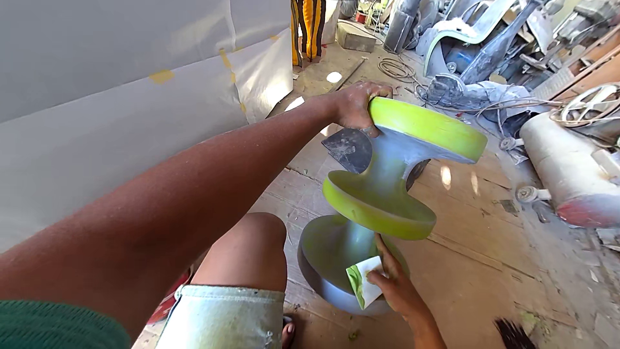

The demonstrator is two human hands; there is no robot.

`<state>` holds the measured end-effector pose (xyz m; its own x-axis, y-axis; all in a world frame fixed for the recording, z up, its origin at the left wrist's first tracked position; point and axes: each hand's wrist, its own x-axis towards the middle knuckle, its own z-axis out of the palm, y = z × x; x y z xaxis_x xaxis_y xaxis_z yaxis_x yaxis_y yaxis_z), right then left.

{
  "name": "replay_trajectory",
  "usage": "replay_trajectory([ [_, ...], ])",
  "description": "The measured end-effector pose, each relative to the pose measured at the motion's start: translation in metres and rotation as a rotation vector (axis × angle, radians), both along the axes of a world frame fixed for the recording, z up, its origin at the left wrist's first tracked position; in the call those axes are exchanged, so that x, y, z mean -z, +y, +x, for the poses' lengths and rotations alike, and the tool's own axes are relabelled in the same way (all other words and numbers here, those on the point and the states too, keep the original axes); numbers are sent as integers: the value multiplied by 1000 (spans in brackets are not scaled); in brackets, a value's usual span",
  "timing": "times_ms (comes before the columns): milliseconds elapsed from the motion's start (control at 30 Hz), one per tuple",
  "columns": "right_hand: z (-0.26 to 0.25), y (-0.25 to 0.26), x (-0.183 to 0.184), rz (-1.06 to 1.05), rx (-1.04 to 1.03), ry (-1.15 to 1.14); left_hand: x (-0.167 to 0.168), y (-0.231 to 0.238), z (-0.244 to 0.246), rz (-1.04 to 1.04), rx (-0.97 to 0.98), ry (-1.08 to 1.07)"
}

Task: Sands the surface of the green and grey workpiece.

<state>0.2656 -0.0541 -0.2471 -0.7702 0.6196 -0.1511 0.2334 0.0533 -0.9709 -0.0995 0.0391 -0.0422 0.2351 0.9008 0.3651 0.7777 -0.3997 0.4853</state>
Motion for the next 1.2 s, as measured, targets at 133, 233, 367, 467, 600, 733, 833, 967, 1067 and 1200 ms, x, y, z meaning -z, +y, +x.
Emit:
replay_trajectory([
  [133,48,3,-3,57,63,179,1,-6,5,24,2,9],
  [233,93,0,2,1,441,239,2,-14,12,81,18,25],
  [367,135,-19,7,-111,834,258,3,-25,25,121,10,59],
  [467,148,-39,17,-192,929,282,5,-33,33,158,17,79],
  [600,139,-55,24,-143,879,208,8,-49,47,215,4,83],
  [733,112,-69,30,-22,667,75,12,-65,58,251,-9,86],
  [833,85,-85,42,116,375,-32,14,-75,62,264,-31,103],
  [967,44,-104,49,296,46,-376,19,-89,63,292,-36,112],
  [1067,14,-122,41,386,-186,-555,22,-100,66,285,-64,129],
  [1200,6,-143,37,281,-306,-307,25,-114,72,290,-144,150],
])
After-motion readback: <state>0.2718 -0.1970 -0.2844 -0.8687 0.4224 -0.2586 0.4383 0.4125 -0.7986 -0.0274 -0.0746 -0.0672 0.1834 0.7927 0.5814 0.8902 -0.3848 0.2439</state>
